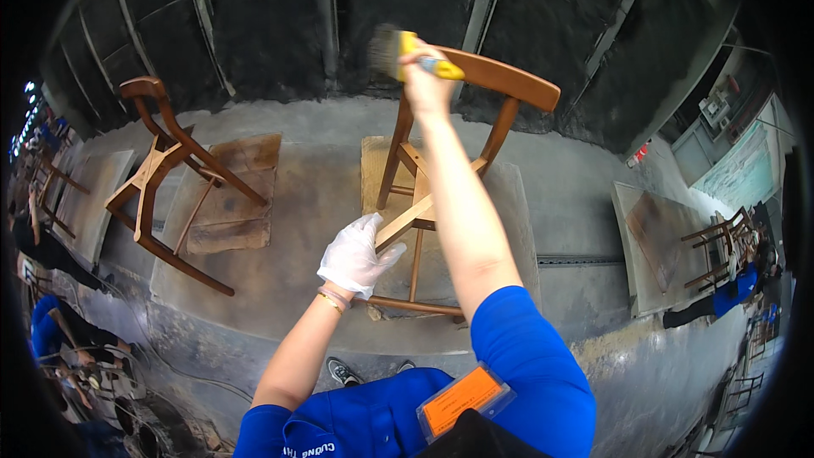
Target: The person uses a yellow-handled brush to sweep dust and debris from the surfaces of wooden chairs. They rotate and reposition each chair to reach all sides, including legs, seat, and backrest, then place the chair back on the floor.
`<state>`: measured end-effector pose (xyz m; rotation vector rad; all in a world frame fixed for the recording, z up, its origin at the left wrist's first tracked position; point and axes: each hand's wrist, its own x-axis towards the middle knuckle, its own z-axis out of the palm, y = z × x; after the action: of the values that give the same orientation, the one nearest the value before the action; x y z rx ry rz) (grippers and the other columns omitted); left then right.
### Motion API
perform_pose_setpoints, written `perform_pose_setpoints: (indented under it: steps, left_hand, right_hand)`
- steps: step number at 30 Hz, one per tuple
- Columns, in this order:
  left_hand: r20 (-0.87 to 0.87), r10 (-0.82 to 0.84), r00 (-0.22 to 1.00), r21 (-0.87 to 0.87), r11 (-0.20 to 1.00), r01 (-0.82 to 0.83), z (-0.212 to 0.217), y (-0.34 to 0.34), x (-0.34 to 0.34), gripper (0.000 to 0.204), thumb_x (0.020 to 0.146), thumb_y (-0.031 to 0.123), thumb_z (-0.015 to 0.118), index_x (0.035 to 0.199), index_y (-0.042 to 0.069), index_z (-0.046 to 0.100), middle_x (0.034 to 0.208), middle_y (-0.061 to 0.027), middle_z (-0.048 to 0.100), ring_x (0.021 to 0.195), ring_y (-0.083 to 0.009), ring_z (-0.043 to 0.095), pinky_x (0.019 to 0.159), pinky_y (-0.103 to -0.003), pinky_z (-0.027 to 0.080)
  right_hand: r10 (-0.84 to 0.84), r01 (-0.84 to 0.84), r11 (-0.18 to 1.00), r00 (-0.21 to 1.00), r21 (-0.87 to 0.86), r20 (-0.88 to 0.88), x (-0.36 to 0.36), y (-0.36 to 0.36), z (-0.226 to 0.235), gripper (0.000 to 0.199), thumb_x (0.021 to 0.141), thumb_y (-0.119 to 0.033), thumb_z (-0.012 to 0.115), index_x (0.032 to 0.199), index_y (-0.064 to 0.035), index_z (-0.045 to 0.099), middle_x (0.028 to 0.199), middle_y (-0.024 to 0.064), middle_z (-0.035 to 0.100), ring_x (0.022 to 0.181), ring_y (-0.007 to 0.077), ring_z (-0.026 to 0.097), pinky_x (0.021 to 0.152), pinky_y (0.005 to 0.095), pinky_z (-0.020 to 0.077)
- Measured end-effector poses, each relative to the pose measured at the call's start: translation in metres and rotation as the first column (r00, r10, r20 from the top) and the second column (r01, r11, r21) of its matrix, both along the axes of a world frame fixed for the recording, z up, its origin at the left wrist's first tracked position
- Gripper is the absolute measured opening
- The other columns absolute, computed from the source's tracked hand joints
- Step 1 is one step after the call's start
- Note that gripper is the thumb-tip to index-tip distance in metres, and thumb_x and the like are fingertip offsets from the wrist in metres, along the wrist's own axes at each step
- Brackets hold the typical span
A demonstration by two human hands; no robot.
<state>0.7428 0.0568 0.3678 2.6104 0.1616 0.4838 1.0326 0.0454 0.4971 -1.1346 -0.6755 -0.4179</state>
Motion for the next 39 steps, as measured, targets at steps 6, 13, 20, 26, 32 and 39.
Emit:
perform_pose_setpoints:
  steps: [6,13,20,26,32,39]
  left_hand:
    - [0.138,-0.001,0.990,-0.053,0.999,0.009,0.003,-0.001,-0.001,0.055,0.085,0.041,0.082,0.116,-0.001,0.063,0.109,-0.0200,0.069,0.098,-0.0419,0.067,0.083,-0.048,0.055]
    - [0.057,-0.019,0.998,-0.046,0.999,0.022,0.007,-0.003,0.001,0.062,0.086,0.046,0.080,0.124,0.000,0.062,0.114,-0.0202,0.070,0.103,-0.0410,0.068,0.087,-0.047,0.057]
    - [0.081,-0.017,0.997,-0.076,0.997,0.023,0.013,-0.005,-0.001,0.057,0.084,0.042,0.083,0.119,0.002,0.063,0.103,-0.0196,0.071,0.094,-0.0418,0.069,0.081,-0.047,0.057]
    - [0.119,0.030,0.992,-0.117,0.993,-0.016,0.005,-0.004,-0.002,0.060,0.085,0.044,0.083,0.124,0.001,0.066,0.114,-0.0232,0.073,0.103,-0.0419,0.070,0.089,-0.046,0.058]
    - [0.251,0.298,0.921,-0.493,0.858,-0.143,-0.048,-0.003,-0.039,0.070,0.082,0.030,0.092,0.138,0.003,0.058,0.126,-0.0162,0.070,0.117,-0.0261,0.068,0.102,-0.037,0.053]
    - [0.085,0.433,0.897,-0.645,0.711,-0.282,-0.078,-0.013,-0.035,0.054,0.080,0.035,0.095,0.112,0.006,0.062,0.091,-0.0086,0.069,0.080,-0.0194,0.064,0.078,-0.034,0.056]
  right_hand:
    - [-0.926,0.971,0.191,0.227,-0.144,0.302,0.029,-0.142,0.010,0.019,0.074,0.002,0.074,0.074,-0.0148,0.066,0.124,0.0173,0.074,0.110,0.0342,0.074,0.086,0.0457,0.0613]
    - [-0.284,0.348,0.913,0.917,-0.215,0.280,0.017,-0.050,0.011,0.019,0.082,0.005,0.069,0.075,-0.0119,0.071,0.121,0.0129,0.076,0.102,0.0240,0.075,0.091,0.0369,0.0572]
    - [-0.952,0.998,0.032,0.049,-0.061,0.303,0.039,-0.173,0.010,0.019,0.071,-0.002,0.077,0.077,-0.0145,0.065,0.124,0.0178,0.073,0.116,0.0393,0.070,0.089,0.0490,0.0602]
    - [-0.509,0.623,0.638,0.783,-0.454,0.359,-0.005,-0.075,-0.010,0.015,0.074,-0.005,0.080,0.080,-0.0152,0.071,0.111,0.0084,0.077,0.095,0.0281,0.076,0.082,0.0398,0.0598]
    - [0.561,-0.569,0.822,0.803,0.024,-0.199,-0.080,-0.093,-0.005,0.017,0.081,0.005,0.080,0.079,-0.0067,0.068,0.138,0.0224,0.067,0.125,0.0278,0.066,0.109,0.0381,0.0486]
    - [0.280,-0.231,0.959,0.854,0.163,-0.439,-0.130,-0.293,-0.061,0.021,0.081,0.009,0.075,0.080,-0.0076,0.062,0.142,0.0259,0.062,0.114,0.0264,0.068,0.089,0.0371,0.0608]
